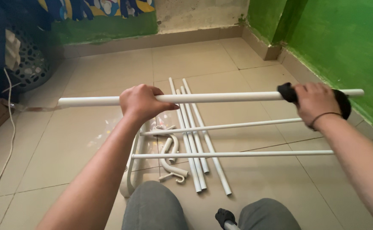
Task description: The person assembles a white plastic furniture frame by inserting multiple white rods into the holes of two curved side pieces. They connect the rods to form a ladder-like structure and then insert a longer rod into the top holes of the side pieces to complete the frame.
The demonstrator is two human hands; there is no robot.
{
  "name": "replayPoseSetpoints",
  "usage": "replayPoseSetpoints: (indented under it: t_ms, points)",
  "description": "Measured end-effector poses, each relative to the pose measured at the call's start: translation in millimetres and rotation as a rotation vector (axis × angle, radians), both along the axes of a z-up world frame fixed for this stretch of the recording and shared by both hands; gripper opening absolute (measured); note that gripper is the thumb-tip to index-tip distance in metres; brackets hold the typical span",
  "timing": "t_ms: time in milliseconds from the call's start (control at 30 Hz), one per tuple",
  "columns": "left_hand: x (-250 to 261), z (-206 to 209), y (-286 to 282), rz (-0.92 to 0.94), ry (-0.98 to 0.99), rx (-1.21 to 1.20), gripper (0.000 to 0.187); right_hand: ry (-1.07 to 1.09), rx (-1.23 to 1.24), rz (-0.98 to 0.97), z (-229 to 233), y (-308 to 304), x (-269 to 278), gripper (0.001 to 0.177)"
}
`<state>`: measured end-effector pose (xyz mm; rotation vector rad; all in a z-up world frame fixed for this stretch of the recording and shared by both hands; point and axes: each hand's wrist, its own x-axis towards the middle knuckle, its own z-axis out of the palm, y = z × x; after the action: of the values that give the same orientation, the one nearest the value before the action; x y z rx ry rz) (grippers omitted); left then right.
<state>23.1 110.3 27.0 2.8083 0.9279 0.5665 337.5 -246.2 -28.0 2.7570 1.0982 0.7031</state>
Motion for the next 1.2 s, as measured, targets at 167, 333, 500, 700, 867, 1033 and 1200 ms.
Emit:
replayPoseSetpoints:
  t_ms: [167, 333, 500, 700, 867, 1033, 1200]
  points:
    - [17.8, -2.9, -15.4, 0.0, 0.02, -0.06, 0.057, 0.165, 0.051, 0.248, 2.7, 87.8, -54.3, 0.031]
    - [23.5, -11.5, -22.8, -0.08, -0.376, 0.342, 0.038, 0.087, 0.151, 0.471, 3.5, 175.5, -125.2, 0.04]
    - [31.7, -14.9, -31.7, -0.173, -0.403, 0.619, 0.065, 0.025, 0.168, 0.605, 20.5, 215.1, -156.7, 0.033]
    - [12.2, -14.7, -22.3, -0.038, -0.103, 0.099, 0.049, -0.155, 0.161, 0.77, 11.0, 214.3, -162.0, 0.037]
    - [-23.1, -8.6, 4.1, 0.039, 0.114, 0.082, 0.056, 0.022, 0.109, 0.64, -6.6, 192.0, -137.1, 0.034]
    - [-70.3, -23.4, 33.0, 0.148, 0.164, 0.173, 0.036, 0.006, 0.043, 0.452, -11.3, 149.2, -89.3, 0.033]
    - [-63.4, -47.0, 45.0, 0.16, 0.063, 0.132, 0.025, -0.026, 0.059, 0.383, -10.9, 145.5, -80.8, 0.035]
